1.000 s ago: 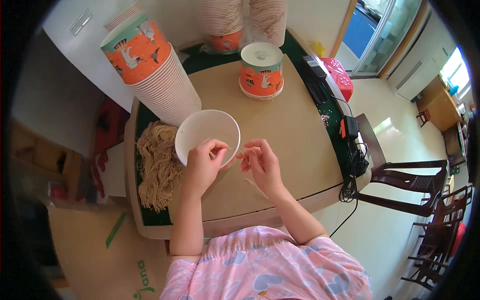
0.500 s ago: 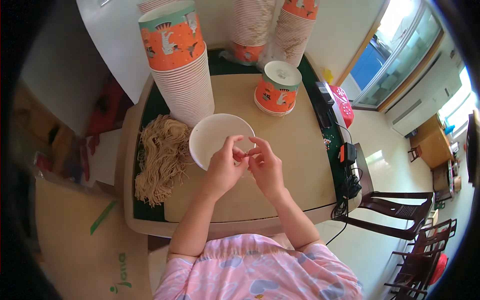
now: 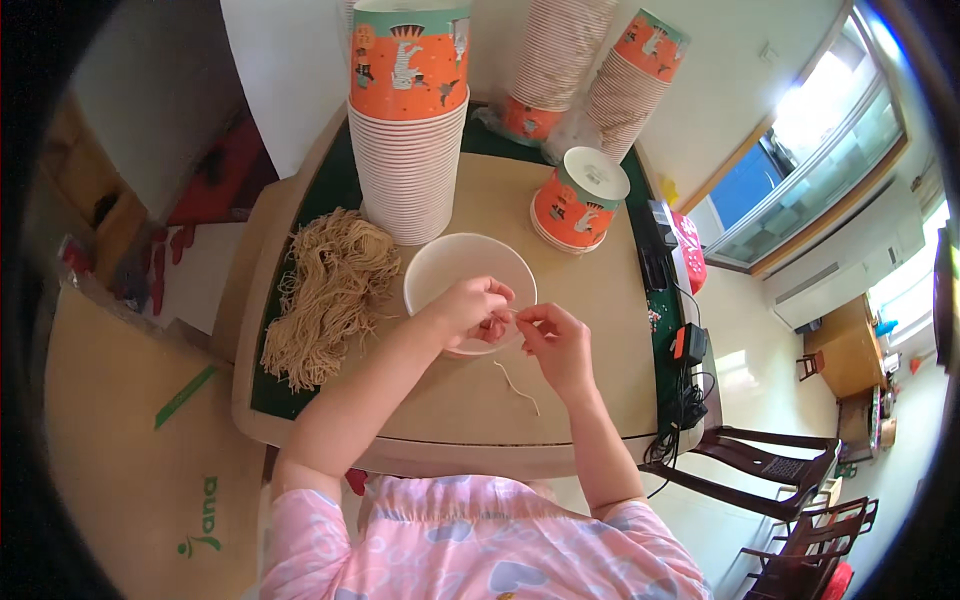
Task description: Manually placing rubber bands around the rim of a paper bowl in a packaging area.
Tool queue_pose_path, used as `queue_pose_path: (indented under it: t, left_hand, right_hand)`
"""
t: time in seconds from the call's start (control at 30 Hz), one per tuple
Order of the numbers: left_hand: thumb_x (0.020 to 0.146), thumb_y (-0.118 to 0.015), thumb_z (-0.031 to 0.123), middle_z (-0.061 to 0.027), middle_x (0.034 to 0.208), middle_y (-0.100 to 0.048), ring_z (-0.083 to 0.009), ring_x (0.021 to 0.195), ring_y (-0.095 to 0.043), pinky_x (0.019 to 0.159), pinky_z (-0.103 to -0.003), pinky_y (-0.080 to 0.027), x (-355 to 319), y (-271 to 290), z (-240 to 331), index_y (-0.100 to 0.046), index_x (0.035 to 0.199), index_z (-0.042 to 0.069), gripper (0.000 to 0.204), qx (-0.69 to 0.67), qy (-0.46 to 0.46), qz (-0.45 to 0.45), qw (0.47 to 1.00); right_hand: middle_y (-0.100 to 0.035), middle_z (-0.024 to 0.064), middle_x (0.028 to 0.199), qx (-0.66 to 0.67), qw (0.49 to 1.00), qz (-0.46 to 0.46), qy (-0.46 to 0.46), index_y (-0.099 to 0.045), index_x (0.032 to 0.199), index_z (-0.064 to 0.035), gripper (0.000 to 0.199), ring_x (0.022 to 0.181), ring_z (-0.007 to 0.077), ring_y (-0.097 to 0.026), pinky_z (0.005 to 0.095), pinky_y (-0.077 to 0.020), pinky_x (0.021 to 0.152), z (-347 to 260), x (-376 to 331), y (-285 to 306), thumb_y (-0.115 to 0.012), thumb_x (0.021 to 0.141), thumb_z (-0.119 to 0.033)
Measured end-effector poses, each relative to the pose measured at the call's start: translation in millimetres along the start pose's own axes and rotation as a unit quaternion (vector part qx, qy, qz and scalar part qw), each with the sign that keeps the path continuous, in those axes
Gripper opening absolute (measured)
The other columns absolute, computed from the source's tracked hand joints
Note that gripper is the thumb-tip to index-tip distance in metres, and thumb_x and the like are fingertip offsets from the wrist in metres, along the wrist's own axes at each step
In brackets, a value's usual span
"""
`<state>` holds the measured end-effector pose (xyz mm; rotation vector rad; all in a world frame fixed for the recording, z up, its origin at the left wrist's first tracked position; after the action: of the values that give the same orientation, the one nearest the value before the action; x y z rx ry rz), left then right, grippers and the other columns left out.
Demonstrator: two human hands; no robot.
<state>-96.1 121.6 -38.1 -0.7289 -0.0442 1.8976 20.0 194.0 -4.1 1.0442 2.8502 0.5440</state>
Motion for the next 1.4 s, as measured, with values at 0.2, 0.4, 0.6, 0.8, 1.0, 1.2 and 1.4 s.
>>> queue_pose_path:
  t: [0.2,0.4,0.6,0.8,1.0,1.2,1.4]
  left_hand:
    - [0.093,-0.052,0.020,0.0003,0.063,-0.046,-0.0061,0.044,-0.033,0.040,-0.025,-0.023,9.6,0.6,-3.1,-0.058,0.096,0.001,0.020,0.155,0.046,-0.054,0.985]
    - [0.093,-0.055,0.027,0.0047,0.055,-0.032,-0.0073,0.044,-0.029,0.040,-0.025,-0.021,11.9,-3.0,-10.0,-0.057,0.069,0.005,0.032,0.175,0.097,-0.068,0.977]
    - [0.089,-0.058,0.020,0.0028,0.056,-0.038,-0.0075,0.044,-0.029,0.039,-0.025,-0.021,21.8,-0.1,-23.1,-0.052,0.063,0.009,0.028,0.108,0.121,-0.068,0.984]
    - [0.086,-0.063,0.019,0.0029,0.060,-0.043,-0.0077,0.045,-0.035,0.040,-0.024,-0.024,31.1,5.6,-28.0,-0.056,0.070,0.010,0.020,0.111,0.090,-0.052,0.988]
    - [0.087,-0.064,0.017,0.0038,0.062,-0.047,-0.0060,0.047,-0.038,0.042,-0.022,-0.027,10.0,2.0,-19.0,-0.064,0.084,0.006,0.011,0.074,0.039,-0.013,0.996]
    - [0.083,-0.067,0.010,0.0003,0.067,-0.058,-0.0073,0.053,-0.048,0.047,-0.026,-0.038,-25.9,-14.2,2.1,-0.064,0.081,0.002,0.009,0.108,-0.165,0.019,0.980]
    - [0.081,-0.068,0.007,-0.0020,0.066,-0.056,-0.0105,0.057,-0.055,0.053,-0.026,-0.045,-81.7,-42.8,15.7,-0.065,0.084,0.005,0.005,0.407,-0.358,0.104,0.834]
  right_hand:
    - [-0.063,0.0022,0.074,0.018,1.000,0.014,0.000,-0.064,0.089,0.0001,0.005,0.063,0.0066,-0.060,0.0216,-0.0498,0.053,-3.1,3.2,5.6,-0.063,0.086,-0.003]
    - [-0.062,0.0016,0.075,-0.010,0.998,0.012,0.066,-0.064,0.088,0.0001,0.004,0.065,0.0069,-0.058,0.0213,-0.0483,0.056,-10.4,2.7,2.6,-0.065,0.085,-0.003]
    - [-0.056,0.0047,0.083,-0.145,0.960,-0.002,0.240,-0.068,0.085,-0.0055,0.009,0.072,0.0142,-0.057,0.0270,-0.0468,0.060,-28.9,-8.3,-8.8,-0.071,0.078,-0.001]
    - [-0.055,0.0054,0.086,-0.154,0.951,0.027,0.268,-0.067,0.084,-0.0060,0.010,0.074,0.0179,-0.056,0.0298,-0.0467,0.062,-28.3,-10.5,-7.2,-0.071,0.077,0.000]
    - [-0.059,0.0085,0.086,-0.112,0.973,0.062,0.193,-0.060,0.087,-0.0032,0.010,0.071,0.0204,-0.059,0.0294,-0.0476,0.060,-19.3,-11.8,2.3,-0.067,0.080,0.000]
    - [-0.062,0.0034,0.084,0.183,0.981,0.047,0.041,-0.058,0.095,0.0014,0.006,0.073,0.0094,-0.059,0.0220,-0.0481,0.066,20.9,-26.0,-7.7,-0.059,0.091,-0.003]
    - [-0.060,0.0011,0.081,0.415,0.901,-0.030,-0.119,-0.057,0.095,-0.0027,0.006,0.067,0.0071,-0.055,0.0198,-0.0442,0.061,44.6,-47.5,-19.2,-0.058,0.092,-0.007]
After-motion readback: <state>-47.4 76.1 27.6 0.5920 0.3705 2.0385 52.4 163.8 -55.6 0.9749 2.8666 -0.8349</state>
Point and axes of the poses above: each hand's wrist, its own x-axis towards the middle knuckle, its own y-axis out of the back of the hand, z = x × y, the point moved 7 cm from there along x, towards the middle knuckle
